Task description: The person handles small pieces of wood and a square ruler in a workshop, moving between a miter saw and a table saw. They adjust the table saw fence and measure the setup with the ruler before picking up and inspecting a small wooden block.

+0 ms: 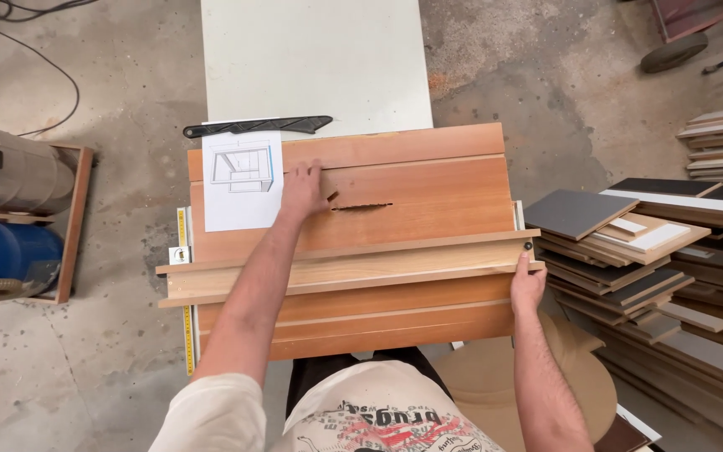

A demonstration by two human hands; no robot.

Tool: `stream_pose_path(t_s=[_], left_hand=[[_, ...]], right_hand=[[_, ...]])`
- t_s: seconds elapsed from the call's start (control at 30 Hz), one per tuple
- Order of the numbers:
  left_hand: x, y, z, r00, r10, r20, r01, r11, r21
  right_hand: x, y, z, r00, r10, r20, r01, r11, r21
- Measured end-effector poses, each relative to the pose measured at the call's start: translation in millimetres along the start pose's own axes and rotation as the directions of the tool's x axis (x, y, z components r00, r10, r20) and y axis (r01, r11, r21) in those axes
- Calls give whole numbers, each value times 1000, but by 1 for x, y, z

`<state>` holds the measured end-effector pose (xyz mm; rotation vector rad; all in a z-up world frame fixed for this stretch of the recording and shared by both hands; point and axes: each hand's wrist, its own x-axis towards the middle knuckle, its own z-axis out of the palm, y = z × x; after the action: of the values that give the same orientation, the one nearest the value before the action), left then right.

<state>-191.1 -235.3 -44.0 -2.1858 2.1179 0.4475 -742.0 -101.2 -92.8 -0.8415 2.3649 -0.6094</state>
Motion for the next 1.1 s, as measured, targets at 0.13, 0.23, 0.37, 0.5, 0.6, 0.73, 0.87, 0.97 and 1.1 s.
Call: stream_pose_path(t_s=[0.13, 0.23, 0.37, 0.5, 0.6, 0.73, 0.87, 0.97, 1.1], left_hand=[[-58, 31, -13, 941, -311, 132, 334, 912, -237], [-79, 49, 3, 919, -352, 176, 390, 878, -279], [-85, 62, 10, 888, -433, 153, 459, 821, -339], [-80, 61, 42, 913, -404, 65, 403, 862, -306], [-89, 69, 28, 918, -396, 25, 385, 873, -299], [-117, 57, 7, 923, -380, -64, 343, 886, -313], [-176, -32, 35, 690, -601, -403, 262, 727, -635], [-243, -147, 82, 337, -813, -474, 258, 564, -784], [-292, -195, 57, -82, -994, 71, 249, -90, -964]], right_hand=[[6, 8, 4, 1000, -21, -6, 21, 1000, 9], [11, 8, 9, 998, -63, -30, 64, 998, 20], [0, 0, 6, 997, -67, -42, 68, 998, 14], [4, 7, 5, 997, -66, -37, 67, 998, 20], [3, 5, 5, 997, -66, -29, 67, 998, 21], [-4, 4, -1, 997, -73, -17, 73, 997, 39], [-11, 12, -11, 986, -137, 93, 126, 985, 115], [-30, 0, -31, 966, -178, 189, 171, 984, 51], [-41, -14, -41, 948, -170, 270, 187, 981, -41]])
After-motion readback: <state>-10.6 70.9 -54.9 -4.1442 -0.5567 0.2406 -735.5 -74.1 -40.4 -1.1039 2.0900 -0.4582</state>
